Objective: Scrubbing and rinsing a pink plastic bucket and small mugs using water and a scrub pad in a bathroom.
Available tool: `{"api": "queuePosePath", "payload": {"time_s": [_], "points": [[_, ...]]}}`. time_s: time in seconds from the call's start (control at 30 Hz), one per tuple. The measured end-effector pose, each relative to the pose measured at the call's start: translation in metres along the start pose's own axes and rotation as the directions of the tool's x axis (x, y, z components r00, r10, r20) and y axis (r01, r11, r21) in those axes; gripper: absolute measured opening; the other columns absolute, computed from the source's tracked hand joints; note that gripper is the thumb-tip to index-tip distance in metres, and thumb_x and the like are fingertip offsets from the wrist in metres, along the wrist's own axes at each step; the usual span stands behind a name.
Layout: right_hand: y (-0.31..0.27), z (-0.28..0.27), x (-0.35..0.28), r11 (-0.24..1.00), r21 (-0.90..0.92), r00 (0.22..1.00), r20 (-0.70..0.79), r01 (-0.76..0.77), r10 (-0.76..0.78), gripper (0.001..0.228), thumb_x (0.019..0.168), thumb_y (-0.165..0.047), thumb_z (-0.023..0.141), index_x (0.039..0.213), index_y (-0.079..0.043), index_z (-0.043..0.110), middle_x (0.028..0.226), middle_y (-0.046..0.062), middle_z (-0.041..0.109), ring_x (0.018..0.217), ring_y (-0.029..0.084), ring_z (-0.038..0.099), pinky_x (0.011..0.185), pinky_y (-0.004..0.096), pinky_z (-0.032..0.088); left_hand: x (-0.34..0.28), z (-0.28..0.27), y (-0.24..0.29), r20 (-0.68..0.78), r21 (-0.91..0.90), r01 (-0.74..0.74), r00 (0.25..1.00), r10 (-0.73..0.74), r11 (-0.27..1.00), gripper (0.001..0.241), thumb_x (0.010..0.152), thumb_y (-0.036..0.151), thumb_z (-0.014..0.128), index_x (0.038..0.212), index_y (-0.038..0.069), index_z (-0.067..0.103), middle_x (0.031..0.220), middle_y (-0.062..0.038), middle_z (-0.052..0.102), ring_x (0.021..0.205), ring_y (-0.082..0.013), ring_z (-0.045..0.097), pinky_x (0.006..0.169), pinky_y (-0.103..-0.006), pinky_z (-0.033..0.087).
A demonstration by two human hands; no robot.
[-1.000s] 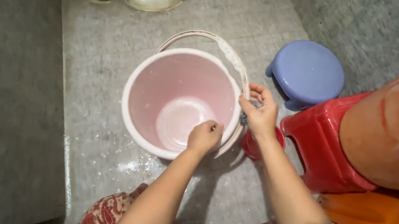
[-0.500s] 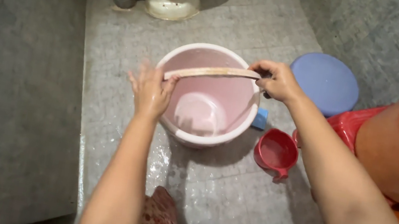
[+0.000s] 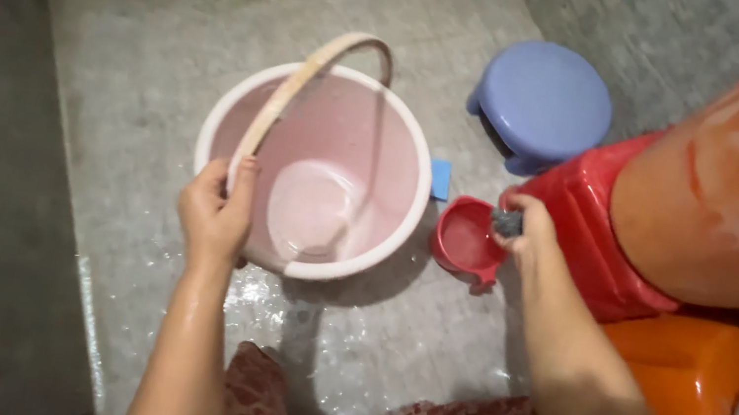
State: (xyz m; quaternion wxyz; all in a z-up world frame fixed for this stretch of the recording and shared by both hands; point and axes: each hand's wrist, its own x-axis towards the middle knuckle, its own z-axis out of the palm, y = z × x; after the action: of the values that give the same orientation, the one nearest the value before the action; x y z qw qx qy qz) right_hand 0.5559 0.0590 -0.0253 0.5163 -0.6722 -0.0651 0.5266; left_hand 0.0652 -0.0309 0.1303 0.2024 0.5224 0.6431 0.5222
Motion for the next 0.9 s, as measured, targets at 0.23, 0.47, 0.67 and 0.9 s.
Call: {"api": "queuePosePath", "payload": {"time_s": [0.23,0.47,0.67,0.9], "points": [[0.060,-0.021,0.011,0.974,-0.213,0.992,0.109,0.079,-0.056,0.027,0.081,0.003,0.067,0.107,-0.003,0.064,0.095,0.013,0.067,0.080,0.026,0.071,0.068,0.041,0.061,-0.009,-0.005,0.008,-0.014,-0.175,0.069,0.997,-0.072,0.982,0.028,0.106,0.027,0.064,0.110,0.001,0.074,0.081,0.003,0.065,0.072,-0.0045,0.053,0.062,-0.0248,0.043],[0.166,-0.039,0.106,0.905,-0.404,0.991,0.063,0.133,-0.118,0.027,0.104,-0.027,0.058,0.100,-0.011,0.079,0.090,0.011,0.075,0.083,0.026,0.069,0.072,0.045,0.052,-0.012,-0.002,0.000,-0.063,-0.219,0.095,0.992,-0.111,0.971,0.026,0.107,0.022,0.063,0.115,0.001,0.074,0.086,0.003,0.066,0.077,-0.0036,0.054,0.067,-0.0230,0.046],[0.064,0.039,-0.047,0.787,-0.149,0.801,0.098,0.599,-0.591,0.030,0.083,0.008,0.061,0.110,0.003,0.071,0.107,0.011,0.074,0.087,0.020,0.071,0.075,0.033,0.060,-0.013,0.004,0.000,-0.118,-0.072,-0.082,0.990,0.073,0.994,0.019,0.104,0.018,0.069,0.107,0.001,0.077,0.082,-0.008,0.058,0.072,-0.0094,0.051,0.062,-0.0259,0.042],[-0.022,0.212,-0.318,0.408,0.214,0.176,0.661,0.888,-0.730,0.034,0.102,-0.007,0.065,0.135,-0.001,0.057,0.130,0.008,0.060,0.117,0.016,0.061,0.100,0.029,0.054,-0.020,0.005,0.029,0.035,-0.233,0.139,0.990,-0.134,0.962,0.022,0.095,0.022,0.068,0.111,0.008,0.075,0.070,-0.001,0.069,0.061,-0.0067,0.056,0.054,-0.0269,0.046]]}}
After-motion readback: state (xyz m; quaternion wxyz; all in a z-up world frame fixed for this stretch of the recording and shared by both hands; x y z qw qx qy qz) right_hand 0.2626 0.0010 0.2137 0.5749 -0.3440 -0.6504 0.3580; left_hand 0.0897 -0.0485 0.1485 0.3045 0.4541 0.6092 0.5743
